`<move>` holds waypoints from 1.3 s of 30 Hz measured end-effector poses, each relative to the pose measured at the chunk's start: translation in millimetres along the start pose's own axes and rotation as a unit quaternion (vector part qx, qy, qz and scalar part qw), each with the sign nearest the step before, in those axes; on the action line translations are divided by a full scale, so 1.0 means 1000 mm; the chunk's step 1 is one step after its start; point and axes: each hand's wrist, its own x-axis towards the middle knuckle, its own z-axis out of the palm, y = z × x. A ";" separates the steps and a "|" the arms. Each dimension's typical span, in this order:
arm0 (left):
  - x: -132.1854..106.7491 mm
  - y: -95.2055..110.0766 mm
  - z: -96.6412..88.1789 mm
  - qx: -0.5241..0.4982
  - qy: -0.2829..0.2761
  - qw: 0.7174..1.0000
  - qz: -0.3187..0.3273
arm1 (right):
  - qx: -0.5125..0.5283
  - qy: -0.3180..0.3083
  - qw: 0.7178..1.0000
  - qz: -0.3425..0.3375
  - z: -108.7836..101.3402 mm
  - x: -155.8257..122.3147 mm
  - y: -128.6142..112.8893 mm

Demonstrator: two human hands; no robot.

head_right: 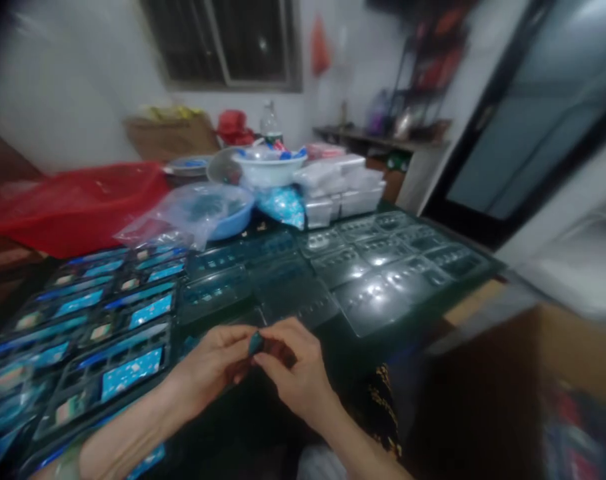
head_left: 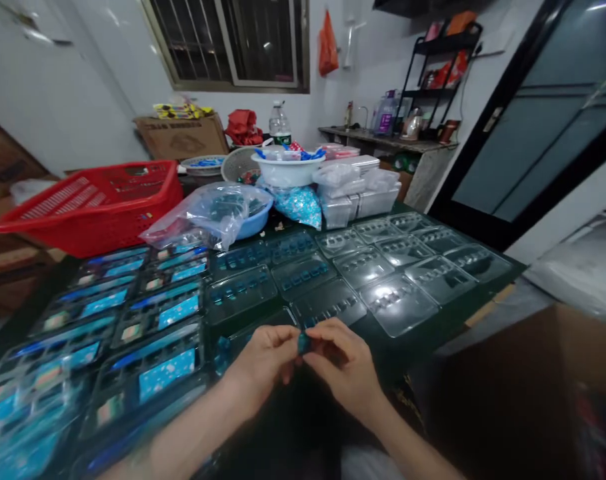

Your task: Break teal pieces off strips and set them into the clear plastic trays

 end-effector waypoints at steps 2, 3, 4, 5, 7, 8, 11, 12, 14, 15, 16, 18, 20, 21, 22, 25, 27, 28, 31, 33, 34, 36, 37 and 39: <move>0.000 -0.006 -0.004 -0.053 0.001 0.999 -0.012 | -0.005 -0.012 1.000 -0.017 0.003 0.000 0.003; 0.000 -0.009 -0.005 -0.062 -0.001 0.998 -0.015 | -0.005 -0.019 1.000 -0.016 0.003 -0.001 0.004; 0.000 -0.010 -0.006 -0.058 -0.001 0.998 -0.017 | -0.007 -0.024 1.000 -0.012 0.003 -0.002 0.005; 0.001 -0.012 -0.006 -0.041 0.006 0.999 -0.016 | -0.010 -0.024 1.000 -0.005 0.002 -0.002 0.006; 0.001 -0.013 -0.004 0.019 0.042 0.999 0.013 | -0.013 -0.016 1.000 0.013 0.002 -0.003 0.007; 0.002 -0.013 -0.003 0.057 0.067 0.995 0.045 | -0.006 -0.011 1.000 0.025 0.002 -0.003 0.008; 0.002 -0.012 -0.001 0.169 0.118 0.962 0.179 | 0.062 0.001 0.995 0.078 0.004 -0.002 0.011; 0.001 -0.012 -0.002 0.204 0.119 0.947 0.219 | 0.088 0.007 0.991 0.099 0.004 -0.002 0.012; 0.000 -0.013 -0.004 0.273 0.111 0.914 0.281 | 0.126 0.018 0.982 0.137 0.005 -0.003 0.015; -0.001 -0.014 -0.005 0.301 0.103 0.898 0.304 | 0.138 0.021 0.979 0.151 0.005 -0.004 0.016; -0.001 -0.015 -0.006 0.320 0.092 0.886 0.321 | 0.147 0.019 0.976 0.159 0.004 -0.005 0.016; -0.002 -0.018 -0.007 0.325 0.081 0.885 0.324 | 0.154 0.002 0.975 0.158 0.002 -0.008 0.018; -0.002 -0.021 -0.005 0.287 0.086 0.916 0.266 | 0.148 -0.019 0.978 0.143 0.000 -0.011 0.019; -0.002 -0.022 -0.003 0.253 0.091 0.938 0.217 | 0.144 -0.026 0.980 0.134 -0.001 -0.012 0.019; -0.001 -0.023 0.000 0.213 0.092 0.959 0.162 | 0.141 -0.028 0.981 0.128 -0.001 -0.013 0.020; 0.001 -0.024 0.010 0.084 0.080 0.993 0.031 | 0.148 -0.015 0.980 0.134 -0.002 -0.014 0.020; 0.004 -0.021 0.014 0.035 0.066 0.997 0.001 | 0.149 -0.014 0.978 0.143 -0.006 -0.010 0.019; 0.005 -0.018 0.014 0.031 0.055 0.998 -0.003 | 0.139 -0.016 0.980 0.142 -0.010 -0.007 0.018; 0.006 -0.003 0.004 0.089 0.057 0.994 0.015 | 0.019 -0.018 0.994 0.103 -0.027 0.013 0.015; 0.004 0.007 -0.012 0.166 0.105 0.979 0.058 | -0.121 -0.029 0.991 0.048 -0.038 0.031 0.016; 0.002 0.011 -0.023 0.204 0.133 0.966 0.083 | -0.192 -0.047 0.980 0.019 -0.042 0.040 0.018; -0.003 0.014 -0.048 0.263 0.164 0.944 0.116 | -0.310 -0.101 0.945 -0.020 -0.046 0.054 0.025; -0.006 0.014 -0.061 0.282 0.173 0.935 0.124 | -0.355 -0.129 0.925 -0.027 -0.046 0.059 0.028; -0.013 0.009 -0.087 0.321 0.184 0.921 0.125 | -0.427 -0.173 0.887 -0.032 -0.044 0.064 0.034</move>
